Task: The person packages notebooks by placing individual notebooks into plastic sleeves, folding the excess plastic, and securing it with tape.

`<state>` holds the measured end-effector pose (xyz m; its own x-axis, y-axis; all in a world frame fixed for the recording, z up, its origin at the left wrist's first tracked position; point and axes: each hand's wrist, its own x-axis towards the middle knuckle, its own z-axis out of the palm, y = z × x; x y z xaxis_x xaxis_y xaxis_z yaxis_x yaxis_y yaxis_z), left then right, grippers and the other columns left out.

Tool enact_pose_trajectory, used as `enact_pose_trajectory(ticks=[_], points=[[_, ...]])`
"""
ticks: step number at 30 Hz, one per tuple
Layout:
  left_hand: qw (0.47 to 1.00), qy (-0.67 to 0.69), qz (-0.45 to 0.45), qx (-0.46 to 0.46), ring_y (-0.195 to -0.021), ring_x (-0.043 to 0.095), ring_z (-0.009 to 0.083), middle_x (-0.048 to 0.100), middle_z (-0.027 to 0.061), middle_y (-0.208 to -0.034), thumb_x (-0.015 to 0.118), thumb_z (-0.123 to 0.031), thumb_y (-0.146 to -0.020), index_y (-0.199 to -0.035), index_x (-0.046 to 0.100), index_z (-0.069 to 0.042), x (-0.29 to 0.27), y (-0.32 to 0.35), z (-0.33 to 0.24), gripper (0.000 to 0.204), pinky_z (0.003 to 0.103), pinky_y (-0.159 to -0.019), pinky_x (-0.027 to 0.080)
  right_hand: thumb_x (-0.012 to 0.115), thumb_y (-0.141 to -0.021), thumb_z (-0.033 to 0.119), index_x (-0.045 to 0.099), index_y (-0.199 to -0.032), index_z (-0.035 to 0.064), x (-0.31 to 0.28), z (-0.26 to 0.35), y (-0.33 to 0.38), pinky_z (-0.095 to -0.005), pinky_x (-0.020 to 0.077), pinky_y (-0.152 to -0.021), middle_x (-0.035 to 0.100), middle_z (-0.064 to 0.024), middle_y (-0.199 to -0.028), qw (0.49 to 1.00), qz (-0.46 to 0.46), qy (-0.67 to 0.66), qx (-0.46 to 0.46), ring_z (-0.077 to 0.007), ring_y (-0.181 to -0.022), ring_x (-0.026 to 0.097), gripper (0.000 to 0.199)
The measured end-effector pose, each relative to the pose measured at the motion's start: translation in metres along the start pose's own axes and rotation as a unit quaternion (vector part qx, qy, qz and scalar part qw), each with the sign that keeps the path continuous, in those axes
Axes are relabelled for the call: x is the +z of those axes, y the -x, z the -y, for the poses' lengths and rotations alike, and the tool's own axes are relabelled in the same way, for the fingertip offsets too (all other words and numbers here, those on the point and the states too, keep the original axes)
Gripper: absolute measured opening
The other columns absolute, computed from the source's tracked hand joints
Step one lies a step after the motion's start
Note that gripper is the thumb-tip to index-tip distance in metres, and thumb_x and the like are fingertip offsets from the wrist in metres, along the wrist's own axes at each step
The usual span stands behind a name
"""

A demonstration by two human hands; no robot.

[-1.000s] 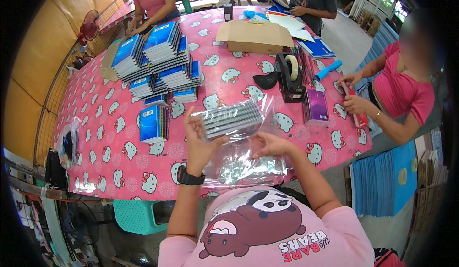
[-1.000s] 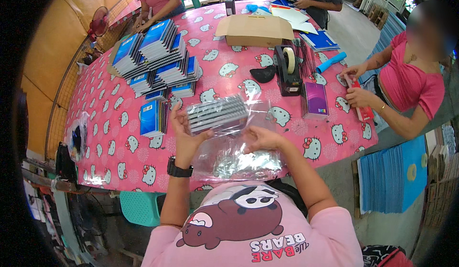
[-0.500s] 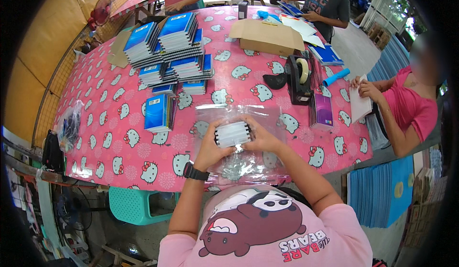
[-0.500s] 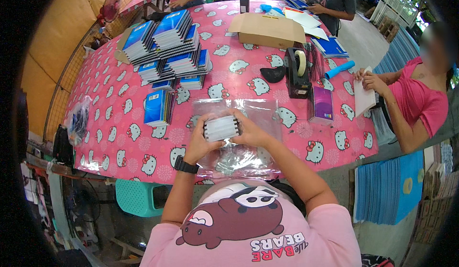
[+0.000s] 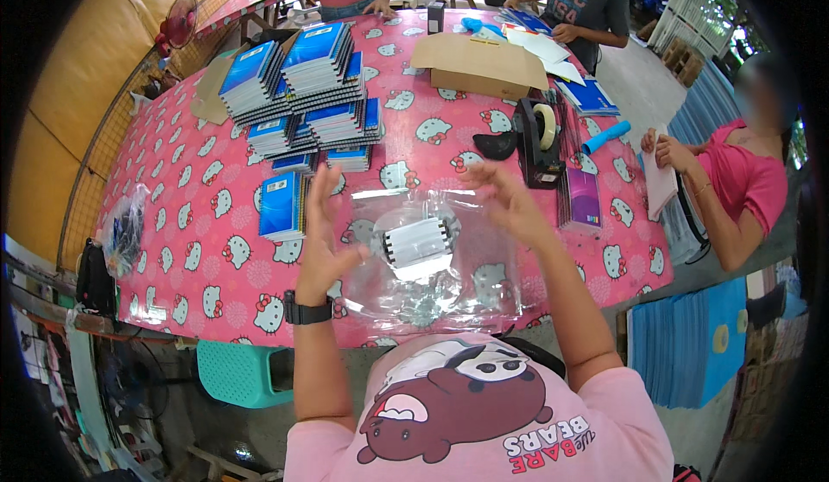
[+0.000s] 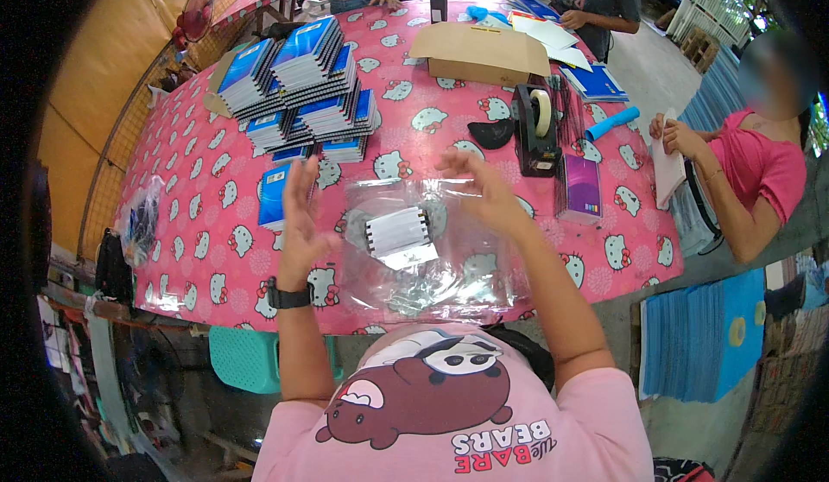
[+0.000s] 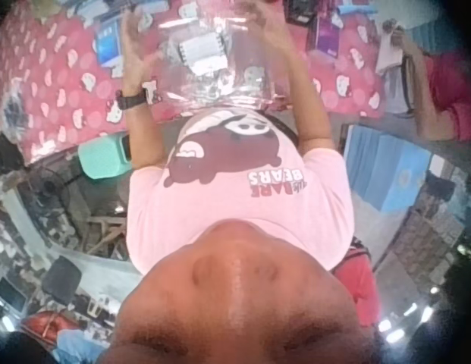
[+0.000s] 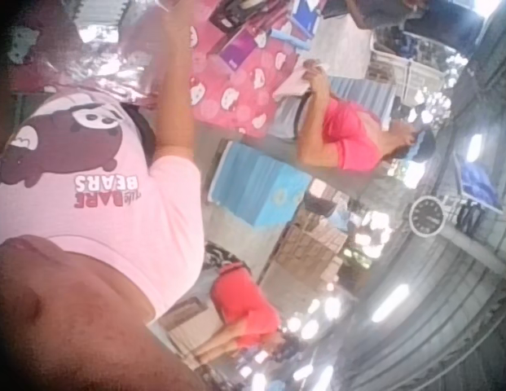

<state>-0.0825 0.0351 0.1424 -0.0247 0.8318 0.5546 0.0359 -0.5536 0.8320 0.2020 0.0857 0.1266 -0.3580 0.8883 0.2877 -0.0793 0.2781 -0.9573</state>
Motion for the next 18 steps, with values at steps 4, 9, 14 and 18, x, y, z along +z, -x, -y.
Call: enact_pose_trajectory(ticks=[4, 9, 14, 18], points=[[0.965, -0.071, 0.175, -0.184, -0.113, 0.049, 0.0215, 0.046, 0.0112, -0.127, 0.078, -0.006, -0.056, -0.141, 0.018, -0.005, 0.025, 0.064, 0.06, 0.104, 0.033, -0.098, 0.039, 0.072, -0.067, 0.005, 0.044, -0.128, 0.001, 0.032, -0.041, 0.033, -0.0319, 0.0384, -0.097, 0.054, -0.0086, -0.117, 0.985, 0.104, 0.078, 0.113, -0.019, -0.11, 0.051, 0.067], [0.972, -0.001, 0.114, -0.207, -0.113, 0.047, 0.0207, 0.044, 0.0096, -0.122, 0.08, -0.006, -0.052, -0.14, 0.02, -0.004, 0.039, 0.04, 0.043, 0.106, 0.033, -0.097, 0.04, 0.077, -0.062, 0.01, 0.04, -0.131, -0.0001, 0.035, -0.05, 0.028, -0.0351, 0.0365, -0.101, 0.051, -0.0117, -0.122, 0.987, 0.087, 0.069, 0.114, -0.0217, -0.117, 0.047, 0.079], [0.99, -0.052, 0.09, -0.094, -0.124, 0.037, 0.0265, 0.036, 0.0127, -0.134, 0.085, -0.022, -0.051, -0.142, 0.012, -0.005, 0.031, 0.043, 0.044, 0.118, 0.039, -0.104, 0.032, 0.074, -0.067, 0.01, 0.043, -0.13, 0.0025, 0.02, -0.032, 0.02, -0.0312, 0.0377, -0.097, 0.055, -0.0092, -0.119, 0.975, 0.131, 0.163, 0.072, -0.0176, -0.111, 0.051, 0.071], [0.894, -0.388, 0.206, 0.089, -0.126, 0.037, 0.0288, 0.053, 0.0044, -0.121, 0.081, -0.025, -0.062, -0.105, 0.063, -0.018, 0.026, 0.017, -0.007, 0.048, 0.047, -0.11, 0.013, 0.07, -0.071, 0.003, 0.05, -0.125, 0.0058, 0.008, -0.022, 0.02, -0.0283, 0.0413, -0.09, 0.062, -0.0053, -0.107, 0.997, 0.013, 0.017, 0.071, -0.0132, -0.1, 0.055, 0.058]])
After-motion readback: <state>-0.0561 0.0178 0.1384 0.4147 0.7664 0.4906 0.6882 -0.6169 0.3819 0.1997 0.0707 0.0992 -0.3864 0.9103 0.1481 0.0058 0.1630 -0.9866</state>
